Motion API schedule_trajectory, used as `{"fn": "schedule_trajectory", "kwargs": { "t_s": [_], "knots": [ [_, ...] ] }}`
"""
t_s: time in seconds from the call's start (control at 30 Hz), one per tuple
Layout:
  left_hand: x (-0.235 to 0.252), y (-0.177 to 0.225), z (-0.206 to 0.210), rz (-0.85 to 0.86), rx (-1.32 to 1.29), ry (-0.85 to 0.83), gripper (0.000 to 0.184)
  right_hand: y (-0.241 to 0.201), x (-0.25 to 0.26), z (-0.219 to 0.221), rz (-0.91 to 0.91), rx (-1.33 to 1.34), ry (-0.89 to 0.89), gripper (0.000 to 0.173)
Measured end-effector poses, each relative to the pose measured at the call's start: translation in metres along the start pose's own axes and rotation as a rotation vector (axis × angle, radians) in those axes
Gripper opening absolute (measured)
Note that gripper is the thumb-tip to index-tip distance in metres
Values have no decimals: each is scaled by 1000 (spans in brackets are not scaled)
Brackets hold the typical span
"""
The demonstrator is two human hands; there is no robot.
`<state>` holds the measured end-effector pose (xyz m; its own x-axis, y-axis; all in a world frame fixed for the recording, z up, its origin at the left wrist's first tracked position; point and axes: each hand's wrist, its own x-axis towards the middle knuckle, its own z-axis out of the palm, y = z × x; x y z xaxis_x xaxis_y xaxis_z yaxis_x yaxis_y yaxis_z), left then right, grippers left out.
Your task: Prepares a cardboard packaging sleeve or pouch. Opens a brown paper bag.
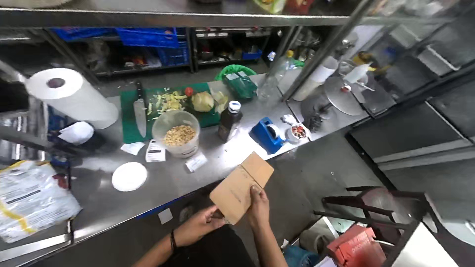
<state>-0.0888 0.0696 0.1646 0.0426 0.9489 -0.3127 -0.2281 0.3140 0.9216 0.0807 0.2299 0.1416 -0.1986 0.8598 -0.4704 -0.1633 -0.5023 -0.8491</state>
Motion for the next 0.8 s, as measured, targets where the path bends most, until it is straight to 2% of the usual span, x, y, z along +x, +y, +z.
{"fn": "schedule_trajectory", "kwargs": {
  "t_s": [0.07, 0.13, 0.17, 0.2, 0.27, 0.3, 0.37, 0.4, 0.43, 0.5, 0.57, 0.6, 0.67, 0.7, 0.77, 0.8],
  "knots": [
    [20, 14, 16, -8, -38, 175, 33, 0, 0, -19, 36, -240, -118, 30],
    [34, 28, 21, -28, 132, 285, 27, -22, 1, -46, 72, -840, -289, 49],
    [39, 33, 23, -15, 235, 295, 25, -40, -4, -57, 54, -1118, -300, 57],
    [43, 37, 28, 15, 315, 280, 25, -55, -11, -65, -13, -1252, -259, 62],
    [51, 41, 45, 48, 409, 198, 30, -73, -31, -71, -196, -1129, -270, 66],
    [56, 39, 55, 50, 408, 144, 35, -76, -43, -67, -227, -985, -379, 66],
    [64, 32, 75, 37, 367, 54, 50, -73, -57, -57, -177, -776, -584, 74],
    [67, 27, 81, 34, 341, 64, 57, -69, -59, -55, -162, -718, -598, 70],
    [71, 23, 83, 52, 330, 119, 59, -64, -56, -56, -178, -652, -564, 58],
    [72, 22, 84, 96, 327, 225, 45, -57, -49, -60, -237, -540, -438, 33],
    [69, 25, 91, 87, 334, 292, 24, -56, -44, -64, -336, -555, -396, 29],
    [68, 28, 95, 63, 332, 331, 28, -58, -42, -64, -387, -600, -399, 34],
    [67, 32, 95, 2, 287, 441, 52, -66, -37, -66, -492, -732, -453, 54],
    [65, 33, 91, -18, 273, 513, 60, -70, -36, -68, -554, -783, -491, 58],
    [61, 34, 74, -122, 357, 547, 63, -77, -35, -73, -687, -842, -593, 48],
    [59, 34, 63, -208, 445, 470, 58, -81, -36, -74, -747, -850, -637, 39]
  ]
}}
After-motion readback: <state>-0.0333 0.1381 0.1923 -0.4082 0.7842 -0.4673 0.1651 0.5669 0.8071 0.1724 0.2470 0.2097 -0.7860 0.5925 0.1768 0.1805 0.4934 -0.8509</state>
